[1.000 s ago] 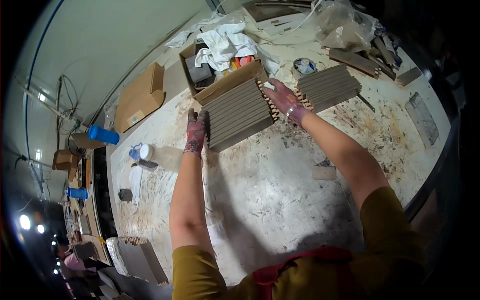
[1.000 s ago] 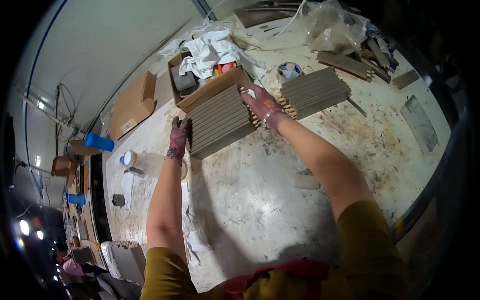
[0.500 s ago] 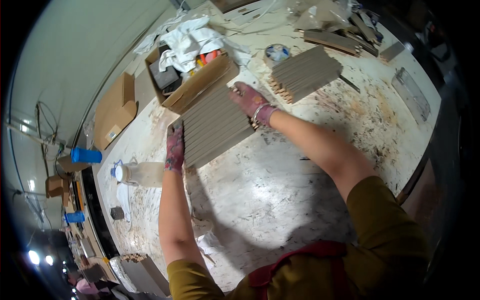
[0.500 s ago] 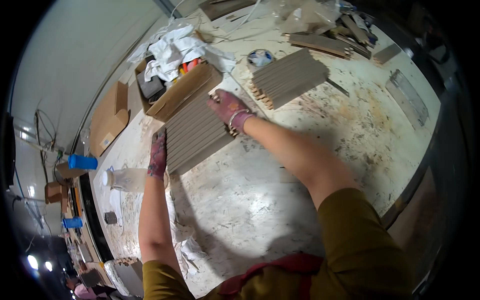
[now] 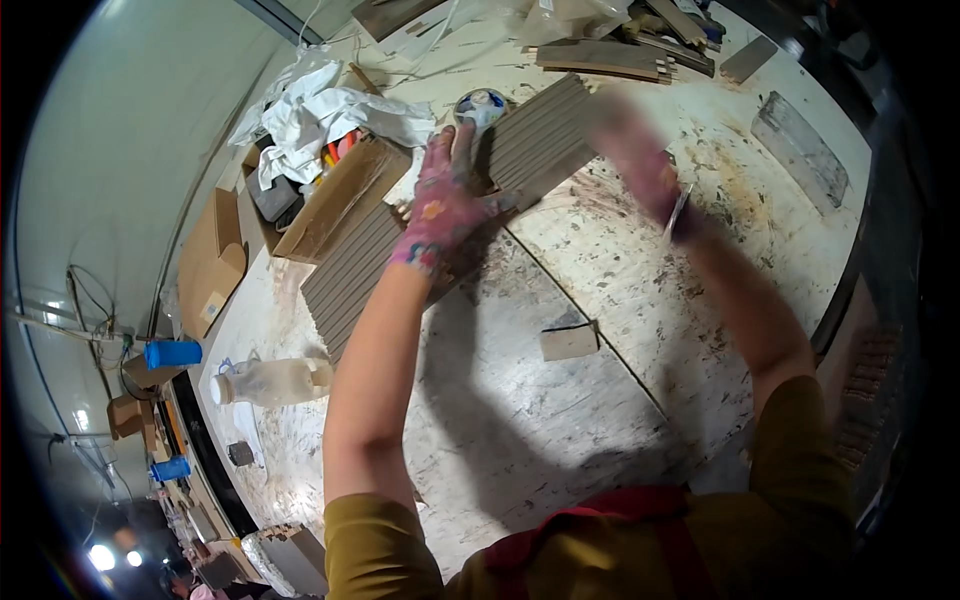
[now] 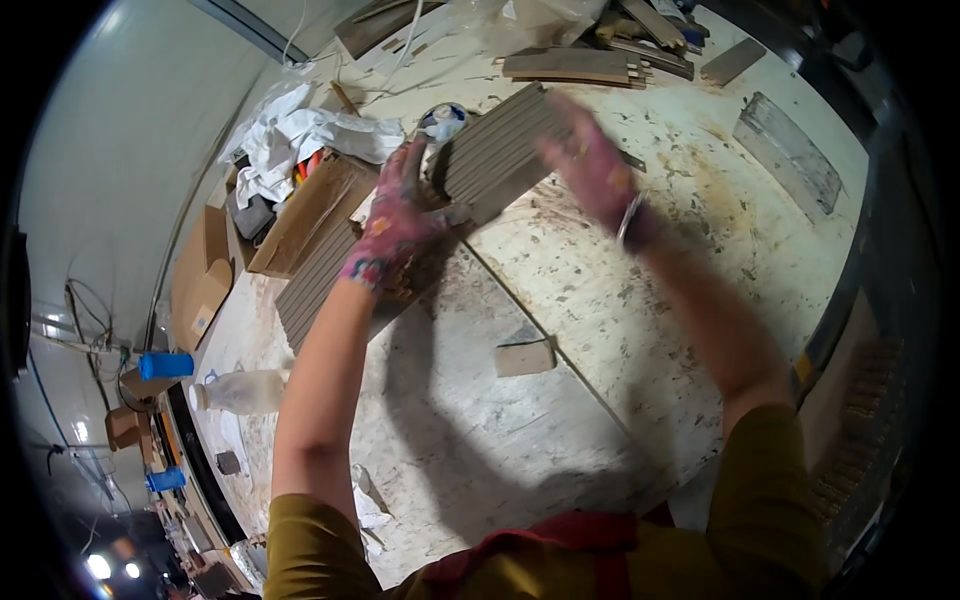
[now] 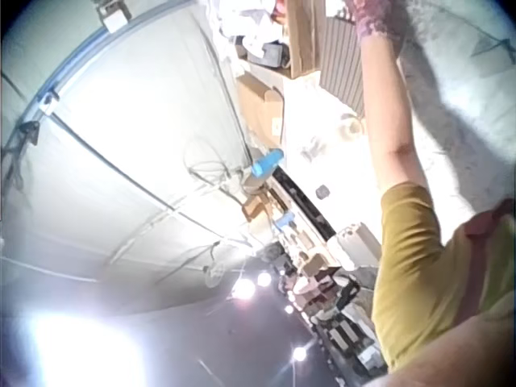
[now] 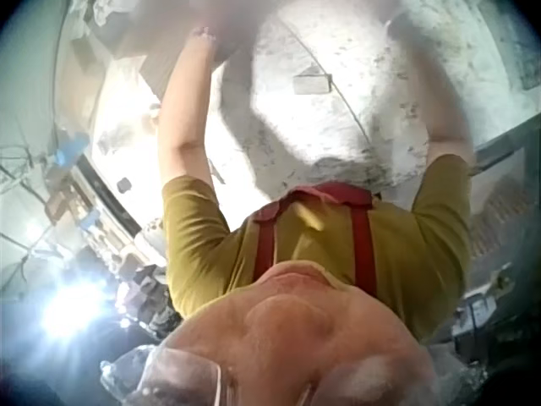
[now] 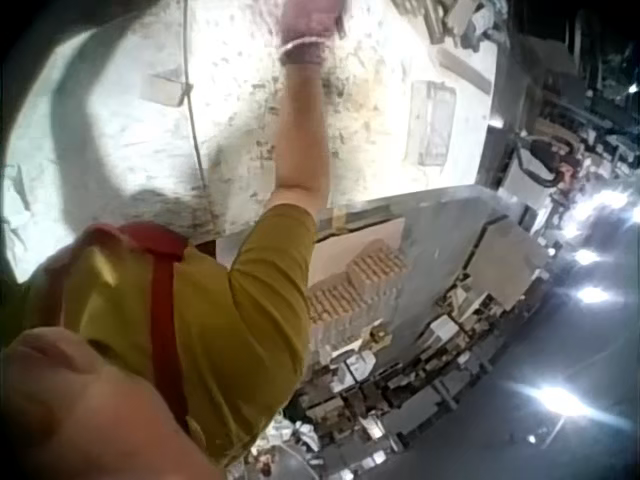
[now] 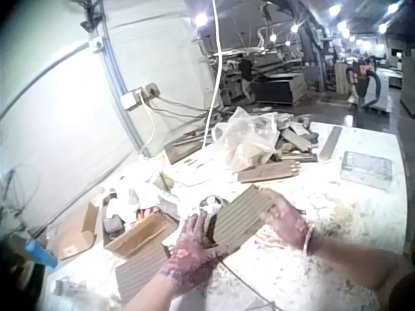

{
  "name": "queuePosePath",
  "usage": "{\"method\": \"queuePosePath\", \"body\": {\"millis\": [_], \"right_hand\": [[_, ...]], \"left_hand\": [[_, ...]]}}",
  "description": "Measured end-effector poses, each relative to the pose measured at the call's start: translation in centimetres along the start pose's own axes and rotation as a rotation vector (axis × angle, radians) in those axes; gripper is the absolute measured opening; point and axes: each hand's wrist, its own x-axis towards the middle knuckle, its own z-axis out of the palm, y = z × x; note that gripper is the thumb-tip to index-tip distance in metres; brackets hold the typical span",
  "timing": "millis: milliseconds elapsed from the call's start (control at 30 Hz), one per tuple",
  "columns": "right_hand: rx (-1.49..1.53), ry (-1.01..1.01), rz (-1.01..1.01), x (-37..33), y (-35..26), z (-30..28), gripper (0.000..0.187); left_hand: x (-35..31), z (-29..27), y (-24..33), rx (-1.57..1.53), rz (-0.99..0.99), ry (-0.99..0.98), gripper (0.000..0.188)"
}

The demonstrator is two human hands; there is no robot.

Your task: The person rubs a small block against wooden boards with finger-jointed ends, picks them from a stack, treats the surfaces and edges, and places them into new piles.

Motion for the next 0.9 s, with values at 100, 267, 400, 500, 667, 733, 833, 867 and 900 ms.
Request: {"method": "queuePosePath", "body": {"millis": [100,267,400,500,667,733,833,867,900], "right_hand": [[-0.376,0.089,-0.037,6.2,3.1,-4.9,0.067],[-0.402,-0.159,-0.061,13.4,8.7,-5.4,0.072],[-0.366,-0.404,-0.069,14.9,10.2,-4.6,0.066],[-0.251,-0.354,-0.091,14.6,11.7,-5.5,0.062],[-0.099,-0.237,-0.062,13.4,11.0,-4.5,0.061],[-0.100,-0.119,-0.062,11.4,8.4,-4.3,0.059],[-0.129,-0.137,-0.301,6.8,2.1,-3.8,0.057],[-0.074,-0.170,-0.222,4.5,0.4,-2.6,0.056],[-0.018,-0.209,-0.143,2.1,-1.2,-0.7,0.055]], "left_hand": [[1.8,2.6,2.2,-0.062,-0.061,-0.132,0.105],[1.8,3.4,3.4,-0.061,-0.126,-0.200,0.108],[2.1,3.7,2.7,-0.037,-0.130,-0.206,0.108],[1.9,4.3,2.8,-0.138,-0.086,-0.131,0.100],[0.5,3.9,2.8,-0.126,-0.093,-0.060,0.096],[-1.1,1.5,4.2,-0.091,-0.134,-0.052,0.096],[-5.5,-2.8,7.0,-0.020,-0.035,0.070,0.090],[-7.8,-3.8,7.5,-0.029,-0.002,0.126,0.089],[-10.5,-5.0,8.0,0.010,-0.025,0.137,0.087]]}}
